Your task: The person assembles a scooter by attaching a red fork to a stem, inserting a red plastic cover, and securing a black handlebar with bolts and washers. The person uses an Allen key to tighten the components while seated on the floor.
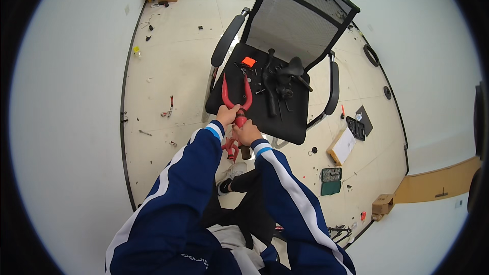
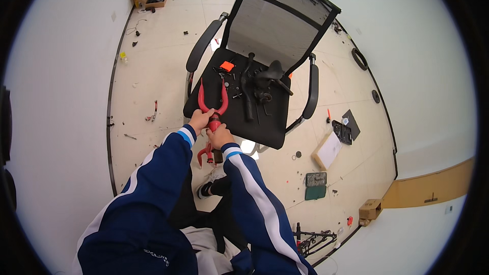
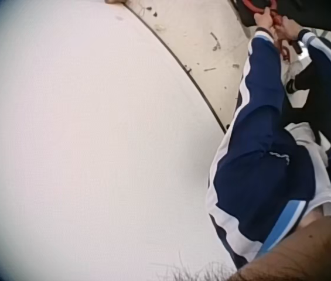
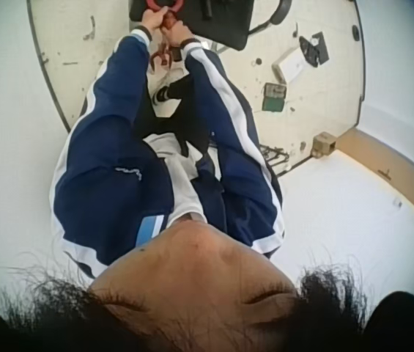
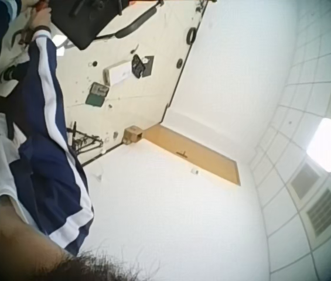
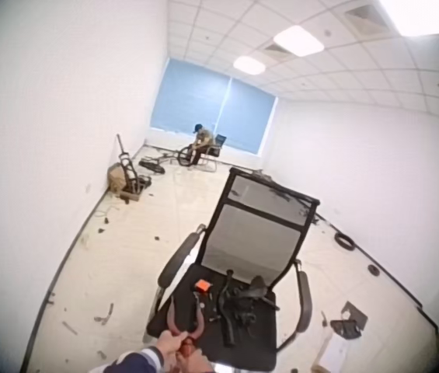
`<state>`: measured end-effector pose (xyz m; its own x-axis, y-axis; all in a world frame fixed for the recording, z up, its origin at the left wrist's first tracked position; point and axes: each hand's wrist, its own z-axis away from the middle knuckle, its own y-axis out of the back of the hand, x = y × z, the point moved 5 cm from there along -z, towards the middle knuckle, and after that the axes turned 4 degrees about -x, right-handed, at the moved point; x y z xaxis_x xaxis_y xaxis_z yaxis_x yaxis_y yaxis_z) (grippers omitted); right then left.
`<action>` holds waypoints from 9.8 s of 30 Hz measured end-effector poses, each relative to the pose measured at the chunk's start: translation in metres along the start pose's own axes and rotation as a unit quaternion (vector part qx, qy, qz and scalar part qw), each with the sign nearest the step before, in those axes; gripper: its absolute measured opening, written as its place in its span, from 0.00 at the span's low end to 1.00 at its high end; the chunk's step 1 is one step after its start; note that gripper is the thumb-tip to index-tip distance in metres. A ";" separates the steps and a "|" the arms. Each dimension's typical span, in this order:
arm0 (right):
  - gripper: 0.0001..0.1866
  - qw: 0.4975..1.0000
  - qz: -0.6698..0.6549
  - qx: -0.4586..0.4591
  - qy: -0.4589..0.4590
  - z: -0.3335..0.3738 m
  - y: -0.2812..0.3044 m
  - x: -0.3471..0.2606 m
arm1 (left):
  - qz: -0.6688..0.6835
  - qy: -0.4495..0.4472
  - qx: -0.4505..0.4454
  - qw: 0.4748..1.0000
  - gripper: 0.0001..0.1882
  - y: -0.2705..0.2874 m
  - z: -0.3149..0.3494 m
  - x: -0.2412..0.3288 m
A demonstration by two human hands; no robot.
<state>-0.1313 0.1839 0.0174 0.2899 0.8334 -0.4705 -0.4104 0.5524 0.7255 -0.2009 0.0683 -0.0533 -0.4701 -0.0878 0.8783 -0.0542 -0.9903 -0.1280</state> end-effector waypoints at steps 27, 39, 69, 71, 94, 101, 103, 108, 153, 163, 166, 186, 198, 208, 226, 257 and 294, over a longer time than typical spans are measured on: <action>0.31 0.994 -0.051 0.076 0.067 0.093 -0.016 0.020 | -0.100 -0.089 0.084 0.987 0.20 -0.006 -0.007 0.006; 0.32 0.997 -0.054 0.058 0.022 0.105 -0.006 0.032 | 0.018 -0.121 0.109 0.986 0.23 -0.042 0.062 0.039; 0.36 0.988 -0.115 0.039 0.098 0.162 -0.027 0.063 | -0.026 -0.116 -0.099 0.988 0.21 -0.060 -0.141 0.087; 0.36 0.983 -0.126 0.042 0.126 0.160 -0.032 0.056 | -0.136 -0.178 -0.030 0.974 0.25 -0.017 -0.130 0.083; 0.24 0.925 -0.180 -0.049 0.330 0.218 0.216 -0.075 | -0.223 -0.455 -0.116 0.854 0.36 -0.044 0.267 0.132; 0.26 0.833 -0.450 0.048 0.319 0.224 0.194 0.012 | -0.136 -0.552 -0.084 0.819 0.25 -0.063 0.297 0.262; 0.27 0.843 -0.441 0.064 0.301 0.200 0.146 0.053 | -0.116 -0.540 -0.065 0.831 0.21 -0.054 0.306 0.274; 0.42 0.923 -0.258 0.073 0.278 0.191 0.057 0.057 | 0.008 -0.468 -0.070 0.881 0.16 0.000 0.284 0.259; 0.13 0.911 -0.284 0.202 0.218 0.209 0.043 0.059 | 0.358 -0.406 -0.219 0.812 0.46 0.023 0.273 0.234; 0.09 0.871 -0.097 0.363 0.315 0.268 0.113 0.011 | 0.298 -0.475 -0.156 0.813 0.49 0.011 0.290 0.227; 0.08 0.812 -0.199 0.379 0.396 0.303 0.137 -0.053 | 0.270 -0.497 -0.150 0.811 0.51 0.006 0.299 0.223; 0.08 0.738 -0.371 0.220 0.519 0.293 0.131 -0.158 | 0.231 -0.439 -0.259 0.829 0.53 -0.011 0.335 0.219; 0.05 0.756 -0.416 0.216 0.457 0.288 0.124 -0.153 | 0.239 -0.447 -0.235 0.829 0.52 -0.013 0.332 0.207; 0.05 0.735 -0.423 0.141 0.511 0.300 0.130 -0.156 | 0.182 -0.501 -0.220 0.817 0.50 -0.008 0.342 0.220; 0.04 0.757 -0.394 0.236 0.466 0.295 0.118 -0.147 | 0.193 -0.460 -0.214 0.840 0.47 -0.010 0.330 0.200; 0.08 0.733 -0.373 0.308 0.478 0.304 0.107 -0.123 | 0.087 -0.514 -0.159 0.838 0.48 -0.014 0.330 0.190; 0.10 0.779 -0.219 0.291 0.510 0.320 0.111 -0.120 | -0.009 -0.530 -0.155 0.834 0.48 0.002 0.327 0.167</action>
<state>0.0647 0.1400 0.3146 -0.6686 0.3101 -0.6759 0.0820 0.9341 0.3474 0.0087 0.0163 0.2438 0.5665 -0.2824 0.7742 -0.3550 -0.9314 -0.0800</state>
